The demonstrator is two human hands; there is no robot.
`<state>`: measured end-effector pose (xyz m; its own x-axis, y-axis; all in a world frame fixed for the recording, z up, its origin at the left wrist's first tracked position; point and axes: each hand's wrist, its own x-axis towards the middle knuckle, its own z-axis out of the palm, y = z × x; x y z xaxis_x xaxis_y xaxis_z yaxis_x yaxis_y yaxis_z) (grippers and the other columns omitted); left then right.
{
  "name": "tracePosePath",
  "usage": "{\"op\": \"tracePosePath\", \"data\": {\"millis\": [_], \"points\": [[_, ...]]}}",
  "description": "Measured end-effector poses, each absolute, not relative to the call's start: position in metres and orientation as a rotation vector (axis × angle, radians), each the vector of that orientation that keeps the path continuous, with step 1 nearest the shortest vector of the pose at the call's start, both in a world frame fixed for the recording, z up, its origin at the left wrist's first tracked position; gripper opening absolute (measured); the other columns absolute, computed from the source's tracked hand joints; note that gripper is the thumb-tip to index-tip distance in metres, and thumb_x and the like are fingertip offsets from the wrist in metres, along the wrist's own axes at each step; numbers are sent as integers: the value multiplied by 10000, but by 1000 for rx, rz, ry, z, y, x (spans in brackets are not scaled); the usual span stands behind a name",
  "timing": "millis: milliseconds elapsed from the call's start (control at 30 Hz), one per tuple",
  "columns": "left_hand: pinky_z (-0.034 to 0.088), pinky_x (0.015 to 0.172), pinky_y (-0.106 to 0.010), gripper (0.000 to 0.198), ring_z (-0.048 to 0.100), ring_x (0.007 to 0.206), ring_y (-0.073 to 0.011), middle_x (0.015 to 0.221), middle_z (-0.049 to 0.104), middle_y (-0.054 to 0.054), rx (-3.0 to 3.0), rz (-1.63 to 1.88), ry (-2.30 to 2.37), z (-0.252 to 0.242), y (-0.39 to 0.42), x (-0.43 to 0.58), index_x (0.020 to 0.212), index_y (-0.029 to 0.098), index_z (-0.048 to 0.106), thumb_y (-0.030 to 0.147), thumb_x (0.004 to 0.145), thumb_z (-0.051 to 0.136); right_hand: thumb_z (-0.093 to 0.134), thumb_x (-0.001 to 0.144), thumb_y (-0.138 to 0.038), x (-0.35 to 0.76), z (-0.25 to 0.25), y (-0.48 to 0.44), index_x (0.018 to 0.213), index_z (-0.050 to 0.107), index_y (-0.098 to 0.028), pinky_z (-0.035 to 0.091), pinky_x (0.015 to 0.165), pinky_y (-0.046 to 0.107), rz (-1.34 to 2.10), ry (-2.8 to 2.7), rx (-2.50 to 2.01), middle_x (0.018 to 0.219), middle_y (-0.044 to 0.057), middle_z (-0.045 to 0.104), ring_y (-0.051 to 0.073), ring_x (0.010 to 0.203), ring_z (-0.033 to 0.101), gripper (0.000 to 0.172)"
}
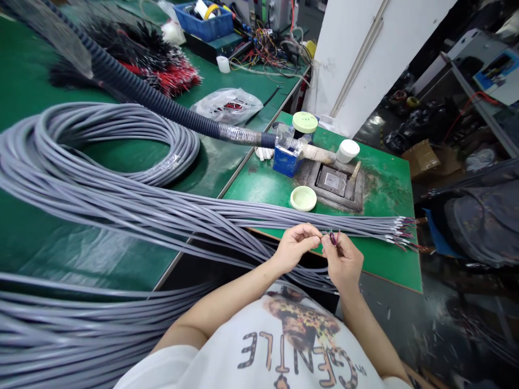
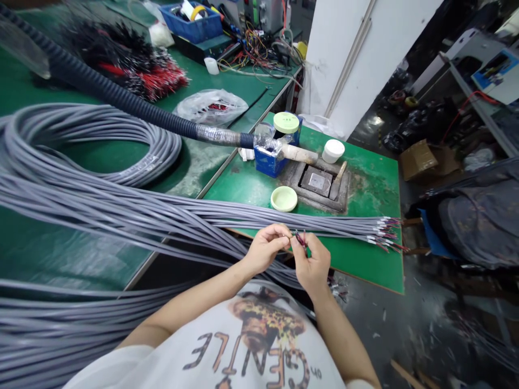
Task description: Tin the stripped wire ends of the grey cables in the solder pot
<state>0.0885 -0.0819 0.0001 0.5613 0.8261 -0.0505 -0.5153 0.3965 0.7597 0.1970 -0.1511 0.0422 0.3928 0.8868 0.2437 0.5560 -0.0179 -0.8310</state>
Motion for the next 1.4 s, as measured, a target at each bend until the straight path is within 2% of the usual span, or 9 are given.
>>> {"op": "tracePosePath", "data": {"millis": [167,367,567,733,967,1400], "points": [[423,598,-208,211,511,583,-77,636,609,9,808,923,569,8,-79,83,736,140,682,320,683,780,580,872,-315,201,43,-147,717,532,-218,385,580,256,380,-1307,-1719,628,-23,493,125,584,450,189],[437,597,-234,215,541,610,-111,655,627,-11,913,992,627,15,-76,78,723,147,702,353,701,757,560,884,-282,202,57,-139,739,570,-212,409,652,285,490,-1426,-1629,733,11,532,149,691,499,161],[475,747,-306,215,608,758,-167,831,690,-52,1221,1131,749,10,-58,60,945,183,710,330,791,681,581,870,-271,222,70,-104,720,588,-203,412,654,283,324,-1582,-1641,731,9,549,145,677,512,165],[427,840,-366,190,592,854,-208,879,704,-59,1812,1231,998,-5,-25,36,975,208,696,317,849,604,563,863,-260,245,57,-50,792,669,-190,426,688,286,270,-1813,-1678,774,32,603,165,726,569,145],[365,807,-366,214,562,896,-221,940,708,-66,2143,1169,1117,-31,-15,35,1004,219,688,322,881,547,556,854,-245,247,31,-6,811,705,-184,378,659,282,161,-2138,-1898,811,47,619,172,741,560,167],[341,793,-362,222,553,901,-221,972,701,-65,2187,1175,1098,-33,-16,33,1038,233,680,311,885,539,552,857,-243,246,18,7,868,719,-195,349,669,307,-5,-2317,-1929,802,61,609,205,801,528,175]]}}
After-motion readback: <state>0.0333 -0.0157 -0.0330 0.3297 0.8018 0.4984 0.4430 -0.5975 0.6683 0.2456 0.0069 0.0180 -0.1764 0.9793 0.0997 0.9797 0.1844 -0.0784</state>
